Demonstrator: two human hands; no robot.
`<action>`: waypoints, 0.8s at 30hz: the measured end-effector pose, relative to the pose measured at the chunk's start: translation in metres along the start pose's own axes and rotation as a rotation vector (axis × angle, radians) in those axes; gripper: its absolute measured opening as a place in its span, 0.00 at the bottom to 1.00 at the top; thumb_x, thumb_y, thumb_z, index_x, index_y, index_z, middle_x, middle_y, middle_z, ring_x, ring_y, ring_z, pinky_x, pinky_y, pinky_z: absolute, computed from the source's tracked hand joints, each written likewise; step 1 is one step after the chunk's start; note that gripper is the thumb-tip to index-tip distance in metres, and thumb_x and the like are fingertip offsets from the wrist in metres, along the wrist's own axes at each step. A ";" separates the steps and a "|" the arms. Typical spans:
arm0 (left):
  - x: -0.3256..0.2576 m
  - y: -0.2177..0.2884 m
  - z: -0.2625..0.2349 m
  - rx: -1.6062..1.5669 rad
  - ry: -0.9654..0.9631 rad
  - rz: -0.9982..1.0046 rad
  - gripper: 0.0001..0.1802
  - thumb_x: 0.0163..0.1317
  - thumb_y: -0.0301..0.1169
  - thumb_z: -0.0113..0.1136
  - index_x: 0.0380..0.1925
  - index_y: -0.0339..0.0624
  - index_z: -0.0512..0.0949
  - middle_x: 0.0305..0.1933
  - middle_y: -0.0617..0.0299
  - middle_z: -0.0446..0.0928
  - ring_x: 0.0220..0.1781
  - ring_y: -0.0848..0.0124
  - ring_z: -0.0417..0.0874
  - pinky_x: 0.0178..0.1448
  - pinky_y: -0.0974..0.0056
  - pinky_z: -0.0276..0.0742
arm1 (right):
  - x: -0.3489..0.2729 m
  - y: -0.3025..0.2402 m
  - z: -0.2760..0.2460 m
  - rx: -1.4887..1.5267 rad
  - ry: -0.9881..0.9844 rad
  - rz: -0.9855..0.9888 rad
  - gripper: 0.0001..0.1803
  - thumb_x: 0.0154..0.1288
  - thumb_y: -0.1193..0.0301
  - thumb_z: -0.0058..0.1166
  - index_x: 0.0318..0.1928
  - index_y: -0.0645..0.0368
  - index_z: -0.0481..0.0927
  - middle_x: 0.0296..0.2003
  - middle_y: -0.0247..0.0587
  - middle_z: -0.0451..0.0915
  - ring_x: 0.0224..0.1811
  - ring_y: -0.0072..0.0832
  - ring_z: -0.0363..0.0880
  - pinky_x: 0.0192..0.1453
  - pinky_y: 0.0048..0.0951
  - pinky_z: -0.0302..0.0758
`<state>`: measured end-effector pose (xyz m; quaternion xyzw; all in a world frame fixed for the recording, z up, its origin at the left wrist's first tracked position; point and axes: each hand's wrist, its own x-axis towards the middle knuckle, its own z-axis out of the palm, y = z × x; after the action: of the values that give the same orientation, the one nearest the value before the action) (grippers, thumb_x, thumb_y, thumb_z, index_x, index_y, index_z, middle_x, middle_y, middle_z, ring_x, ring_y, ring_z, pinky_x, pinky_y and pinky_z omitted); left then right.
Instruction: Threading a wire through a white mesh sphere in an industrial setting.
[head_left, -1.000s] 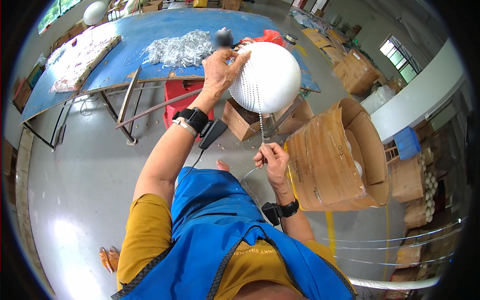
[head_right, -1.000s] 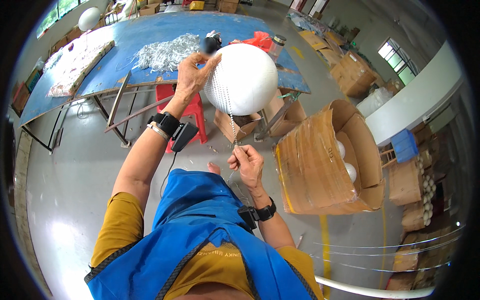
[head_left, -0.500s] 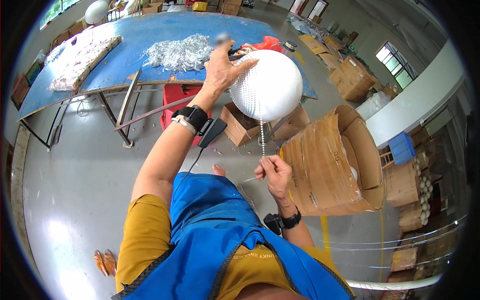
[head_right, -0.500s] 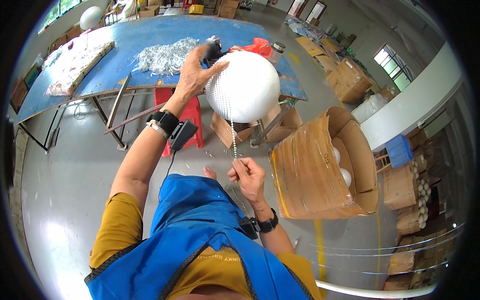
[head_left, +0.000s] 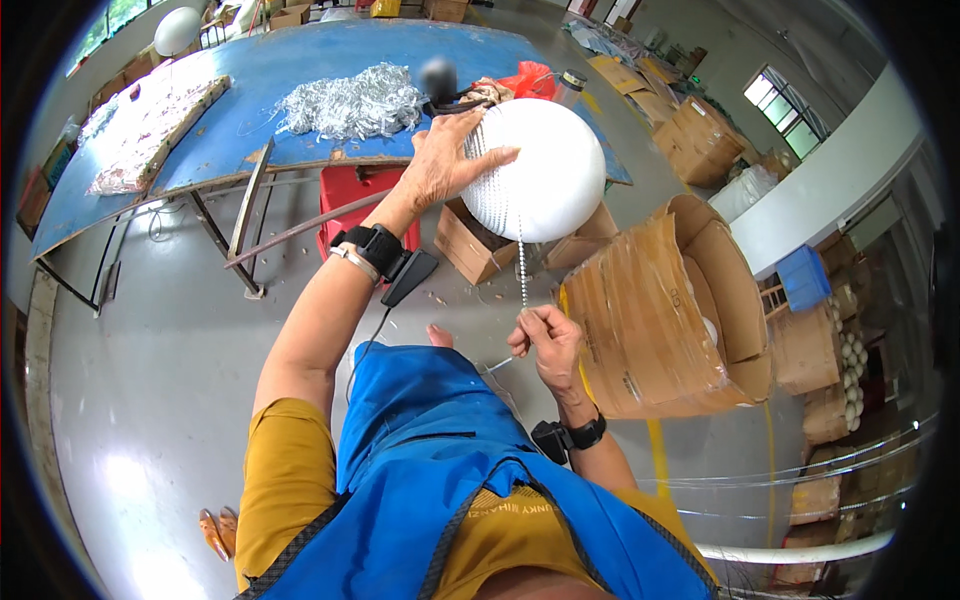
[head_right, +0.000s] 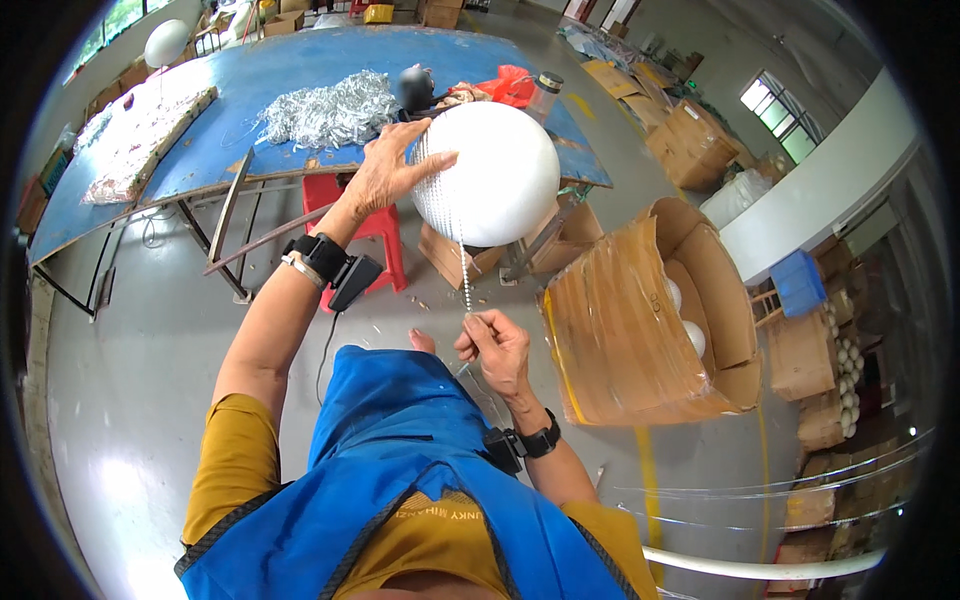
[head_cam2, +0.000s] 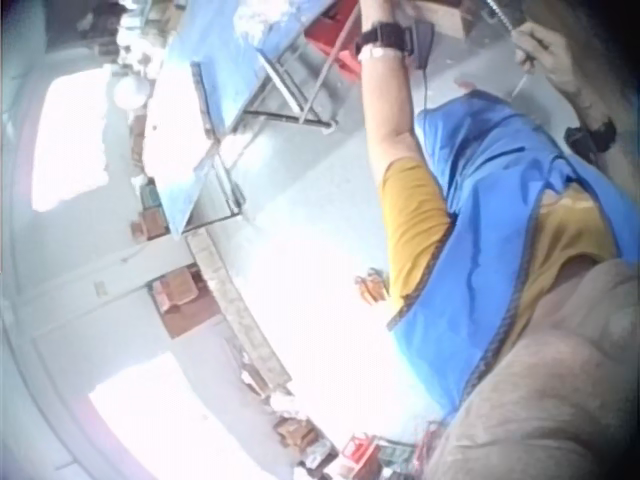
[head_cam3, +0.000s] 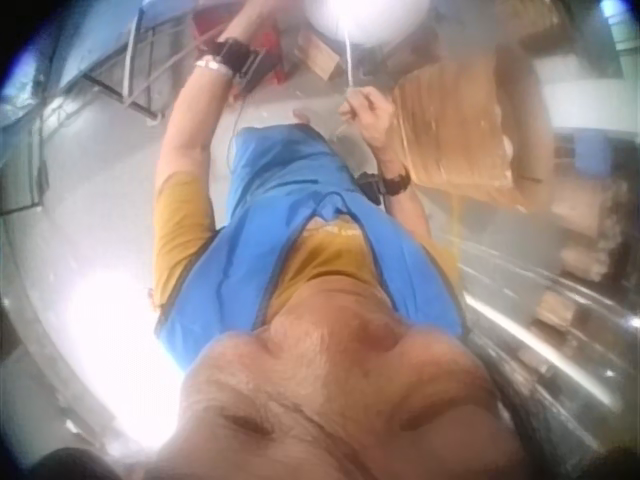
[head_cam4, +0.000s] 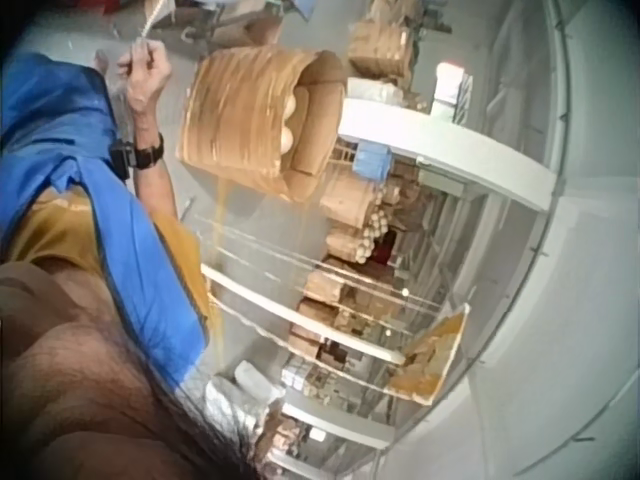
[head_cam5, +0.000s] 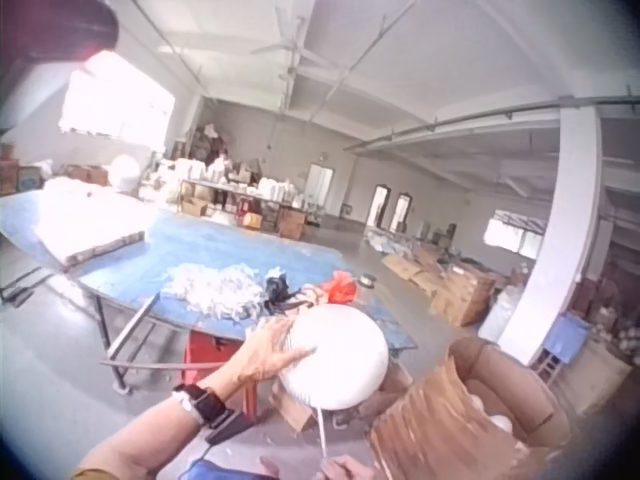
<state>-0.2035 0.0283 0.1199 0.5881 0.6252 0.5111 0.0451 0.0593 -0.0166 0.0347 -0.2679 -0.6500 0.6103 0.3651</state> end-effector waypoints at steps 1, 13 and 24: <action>-0.004 0.003 0.001 0.066 0.050 0.045 0.47 0.47 0.65 0.51 0.53 0.32 0.67 0.55 0.43 0.68 0.59 0.53 0.64 0.64 0.52 0.51 | 0.001 -0.001 0.002 -0.007 0.003 0.007 0.11 0.64 0.68 0.48 0.32 0.65 0.74 0.20 0.37 0.77 0.19 0.17 0.73 0.24 0.17 0.70; 0.011 -0.007 0.009 -0.022 0.355 0.119 0.30 0.37 0.58 0.66 0.30 0.45 0.79 0.35 0.61 0.75 0.46 0.65 0.70 0.47 0.56 0.58 | 0.024 -0.013 0.019 -0.029 0.023 -0.094 0.11 0.65 0.68 0.47 0.31 0.64 0.74 0.20 0.36 0.76 0.18 0.17 0.72 0.23 0.17 0.69; 0.020 -0.017 0.015 -0.259 0.254 -0.057 0.27 0.35 0.57 0.69 0.20 0.44 0.77 0.26 0.62 0.77 0.30 0.70 0.78 0.37 0.64 0.69 | 0.016 -0.027 0.031 -0.059 0.030 -0.138 0.10 0.64 0.70 0.46 0.30 0.65 0.73 0.18 0.39 0.75 0.17 0.19 0.71 0.21 0.18 0.68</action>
<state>-0.2109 0.0567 0.1122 0.4903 0.5712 0.6559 0.0555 0.0276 -0.0257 0.0639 -0.2419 -0.6791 0.5602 0.4079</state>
